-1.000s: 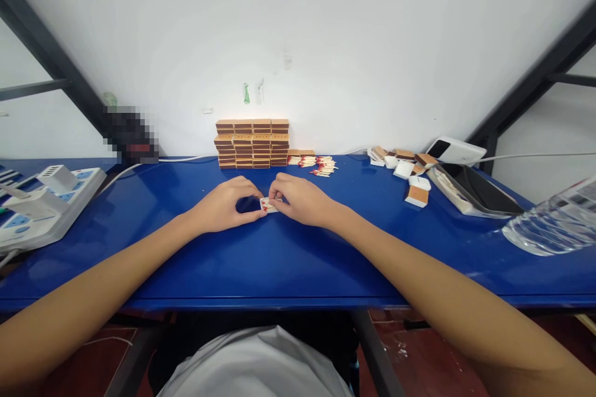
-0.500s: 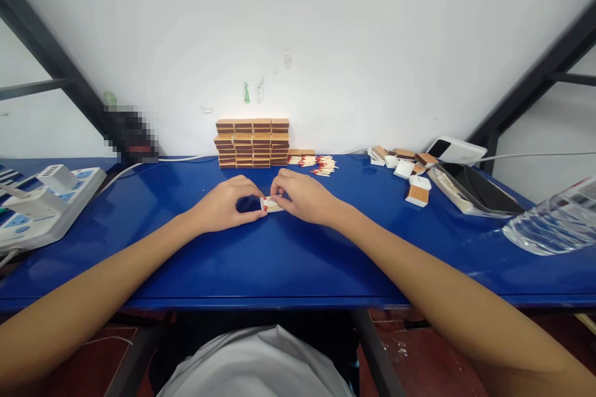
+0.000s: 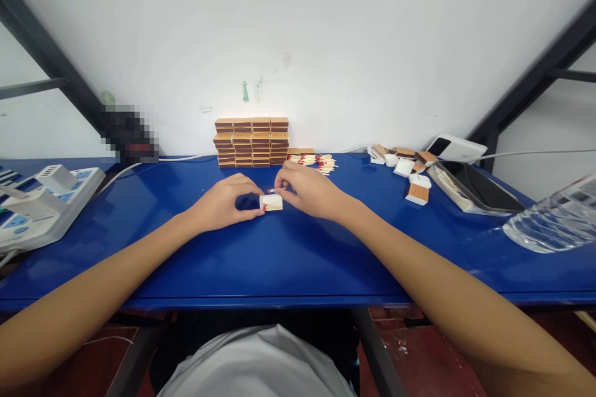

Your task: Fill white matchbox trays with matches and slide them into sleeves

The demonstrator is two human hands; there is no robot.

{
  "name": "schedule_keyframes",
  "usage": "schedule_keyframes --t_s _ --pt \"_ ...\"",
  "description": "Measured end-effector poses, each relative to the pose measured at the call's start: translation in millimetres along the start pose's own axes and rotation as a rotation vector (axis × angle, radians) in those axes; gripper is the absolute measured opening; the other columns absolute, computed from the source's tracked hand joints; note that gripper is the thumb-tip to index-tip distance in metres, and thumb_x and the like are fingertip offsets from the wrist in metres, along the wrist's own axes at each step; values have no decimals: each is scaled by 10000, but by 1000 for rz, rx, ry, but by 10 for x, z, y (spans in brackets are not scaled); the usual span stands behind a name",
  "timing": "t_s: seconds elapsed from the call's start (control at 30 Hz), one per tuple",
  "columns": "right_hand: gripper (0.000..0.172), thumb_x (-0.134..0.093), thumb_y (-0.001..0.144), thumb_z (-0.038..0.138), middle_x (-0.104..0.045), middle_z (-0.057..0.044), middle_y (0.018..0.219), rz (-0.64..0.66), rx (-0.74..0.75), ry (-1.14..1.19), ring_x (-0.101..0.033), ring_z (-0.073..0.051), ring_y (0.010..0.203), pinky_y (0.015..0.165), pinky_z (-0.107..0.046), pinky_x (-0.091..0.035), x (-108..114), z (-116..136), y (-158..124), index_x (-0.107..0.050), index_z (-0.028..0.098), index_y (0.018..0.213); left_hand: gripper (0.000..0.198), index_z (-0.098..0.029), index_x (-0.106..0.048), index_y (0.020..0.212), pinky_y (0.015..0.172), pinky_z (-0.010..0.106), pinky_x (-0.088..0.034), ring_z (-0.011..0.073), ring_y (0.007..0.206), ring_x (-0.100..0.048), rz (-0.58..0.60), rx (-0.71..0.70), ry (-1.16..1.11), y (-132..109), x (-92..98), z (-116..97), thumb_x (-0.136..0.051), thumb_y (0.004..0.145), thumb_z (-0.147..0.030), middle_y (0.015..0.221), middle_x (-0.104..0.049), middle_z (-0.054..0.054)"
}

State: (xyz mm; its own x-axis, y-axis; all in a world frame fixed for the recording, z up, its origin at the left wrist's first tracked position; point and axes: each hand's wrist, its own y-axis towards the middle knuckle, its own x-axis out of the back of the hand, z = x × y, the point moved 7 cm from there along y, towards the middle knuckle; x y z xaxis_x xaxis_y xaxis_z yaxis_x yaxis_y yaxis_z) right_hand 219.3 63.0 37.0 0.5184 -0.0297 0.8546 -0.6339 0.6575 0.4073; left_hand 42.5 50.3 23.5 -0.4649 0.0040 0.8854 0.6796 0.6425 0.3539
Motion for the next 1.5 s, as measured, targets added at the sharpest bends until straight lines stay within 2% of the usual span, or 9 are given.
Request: schedule_keyframes --t_s 0.43,0.87,1.5 --pt "130 -602 1039 288 -643 -83 997 -6 20 -1 -600 -204 829 736 -337 -465 -7 1 -8 -686 199 995 262 -226 -766 1171 896 403 -546 270 1066 -672 1 3 -4 3 -1 16 -832 929 -305 1107 -778 58" --pt "115 -608 1034 284 -648 -81 990 25 9 22 -607 -212 844 741 -336 -462 -75 4 -12 -686 211 993 253 -232 -789 1132 868 411 -542 272 1029 -672 -1 19 -15 7 21 -19 -789 955 -412 1092 -789 68" --pt "80 -630 1024 254 -649 -69 995 50 4 31 -614 -193 827 742 -318 -469 -121 30 -12 -680 209 982 226 -226 -780 1103 884 417 -541 276 1027 -670 0 18 0 12 20 -32 -783 955 -397 1074 -787 67"
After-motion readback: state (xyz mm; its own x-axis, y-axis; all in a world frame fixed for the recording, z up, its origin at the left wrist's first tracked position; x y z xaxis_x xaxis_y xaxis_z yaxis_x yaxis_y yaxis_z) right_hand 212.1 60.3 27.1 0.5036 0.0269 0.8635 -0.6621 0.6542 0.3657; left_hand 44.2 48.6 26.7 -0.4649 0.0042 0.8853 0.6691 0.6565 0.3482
